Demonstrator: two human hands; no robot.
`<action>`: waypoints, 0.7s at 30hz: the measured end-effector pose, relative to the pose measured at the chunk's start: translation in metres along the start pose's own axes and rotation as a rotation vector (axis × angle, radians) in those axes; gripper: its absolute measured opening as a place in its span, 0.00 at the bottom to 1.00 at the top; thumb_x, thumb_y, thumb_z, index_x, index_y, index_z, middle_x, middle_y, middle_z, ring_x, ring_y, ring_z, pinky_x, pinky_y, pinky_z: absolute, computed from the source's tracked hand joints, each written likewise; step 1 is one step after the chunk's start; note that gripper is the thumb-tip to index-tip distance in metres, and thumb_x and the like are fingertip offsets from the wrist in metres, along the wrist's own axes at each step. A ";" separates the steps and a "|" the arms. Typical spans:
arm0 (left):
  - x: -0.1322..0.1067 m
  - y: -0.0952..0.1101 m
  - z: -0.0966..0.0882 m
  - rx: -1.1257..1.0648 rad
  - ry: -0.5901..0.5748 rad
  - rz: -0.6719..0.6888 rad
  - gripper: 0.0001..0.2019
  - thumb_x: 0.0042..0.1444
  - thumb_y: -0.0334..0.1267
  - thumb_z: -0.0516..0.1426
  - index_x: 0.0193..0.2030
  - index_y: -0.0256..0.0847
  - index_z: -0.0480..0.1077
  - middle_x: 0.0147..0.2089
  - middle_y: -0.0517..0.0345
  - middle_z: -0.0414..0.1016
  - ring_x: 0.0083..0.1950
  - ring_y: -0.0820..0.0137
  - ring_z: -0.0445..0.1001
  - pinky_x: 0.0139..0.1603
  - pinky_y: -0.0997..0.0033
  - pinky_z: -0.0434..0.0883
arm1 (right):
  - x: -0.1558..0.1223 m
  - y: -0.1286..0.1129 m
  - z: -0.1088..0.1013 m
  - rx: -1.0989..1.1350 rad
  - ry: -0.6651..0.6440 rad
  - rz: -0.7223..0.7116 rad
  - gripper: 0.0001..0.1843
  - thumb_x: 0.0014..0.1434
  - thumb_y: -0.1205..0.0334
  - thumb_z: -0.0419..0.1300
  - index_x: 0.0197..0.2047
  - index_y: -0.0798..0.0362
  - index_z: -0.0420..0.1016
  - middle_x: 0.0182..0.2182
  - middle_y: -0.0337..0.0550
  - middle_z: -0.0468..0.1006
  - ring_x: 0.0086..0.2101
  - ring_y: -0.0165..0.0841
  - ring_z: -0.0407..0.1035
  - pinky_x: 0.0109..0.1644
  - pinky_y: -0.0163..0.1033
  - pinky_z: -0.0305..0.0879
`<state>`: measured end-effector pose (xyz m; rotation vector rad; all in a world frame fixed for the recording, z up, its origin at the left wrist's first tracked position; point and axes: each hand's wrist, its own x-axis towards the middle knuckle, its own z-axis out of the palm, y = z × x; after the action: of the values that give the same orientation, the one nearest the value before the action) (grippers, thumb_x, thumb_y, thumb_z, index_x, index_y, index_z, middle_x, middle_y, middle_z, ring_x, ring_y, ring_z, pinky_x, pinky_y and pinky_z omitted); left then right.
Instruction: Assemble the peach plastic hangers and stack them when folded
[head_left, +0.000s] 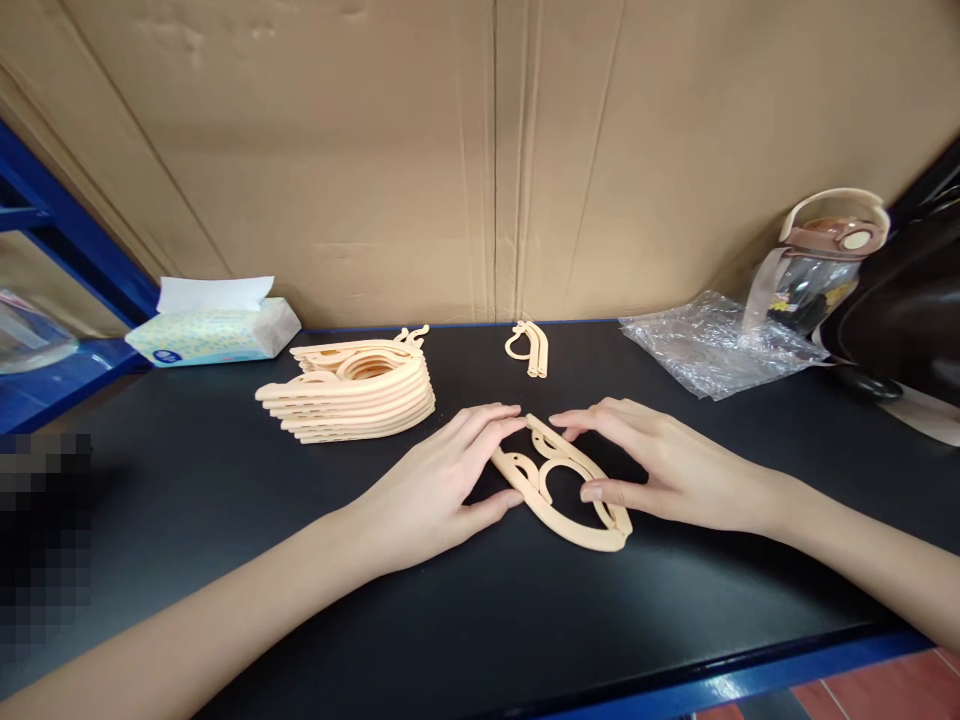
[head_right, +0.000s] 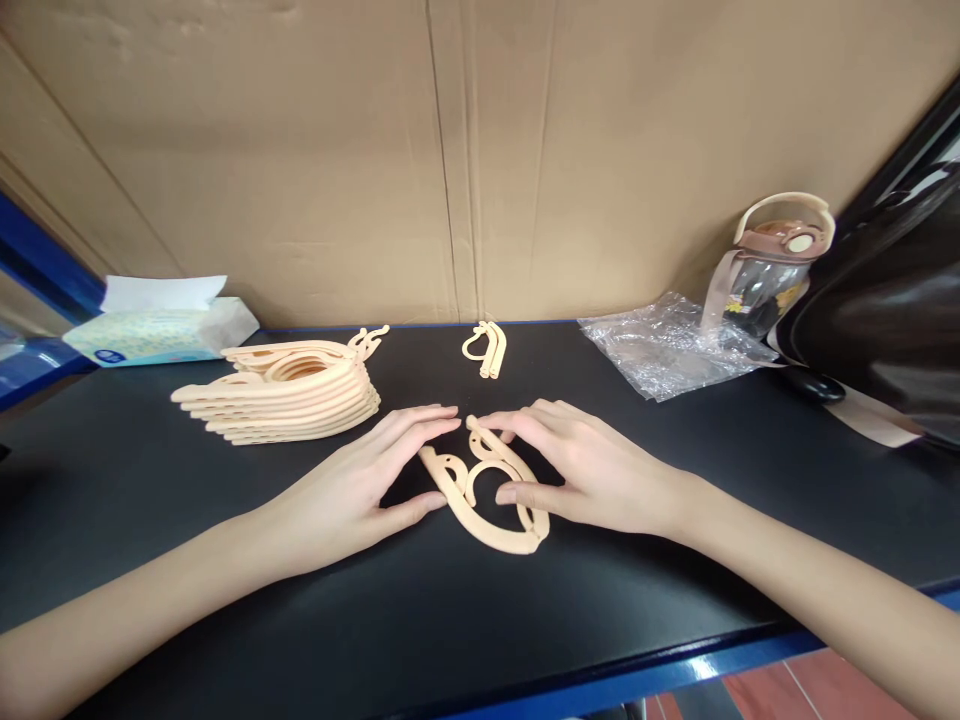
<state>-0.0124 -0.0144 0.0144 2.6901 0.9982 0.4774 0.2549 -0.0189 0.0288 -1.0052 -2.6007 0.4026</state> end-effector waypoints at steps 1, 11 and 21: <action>0.000 0.001 0.000 -0.009 -0.003 0.000 0.27 0.63 0.46 0.55 0.66 0.46 0.52 0.68 0.50 0.56 0.69 0.59 0.57 0.66 0.54 0.63 | 0.000 0.000 0.000 0.015 -0.025 -0.024 0.32 0.62 0.48 0.58 0.65 0.46 0.57 0.51 0.48 0.74 0.48 0.40 0.68 0.50 0.48 0.66; 0.001 0.004 -0.002 -0.063 -0.076 0.026 0.35 0.57 0.50 0.61 0.67 0.43 0.53 0.64 0.47 0.64 0.62 0.55 0.64 0.61 0.52 0.65 | 0.002 -0.002 0.006 0.066 -0.171 -0.126 0.45 0.57 0.48 0.63 0.71 0.46 0.46 0.67 0.50 0.56 0.64 0.42 0.52 0.65 0.53 0.52; 0.000 0.003 -0.006 0.137 0.125 0.106 0.34 0.56 0.47 0.62 0.65 0.43 0.52 0.61 0.50 0.67 0.60 0.56 0.67 0.60 0.57 0.67 | 0.002 0.005 0.002 0.319 0.041 0.275 0.27 0.64 0.45 0.54 0.62 0.47 0.59 0.38 0.41 0.76 0.38 0.35 0.70 0.41 0.41 0.66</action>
<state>-0.0127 -0.0158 0.0207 2.8773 0.9564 0.6254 0.2553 -0.0140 0.0255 -1.2386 -2.2682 0.8241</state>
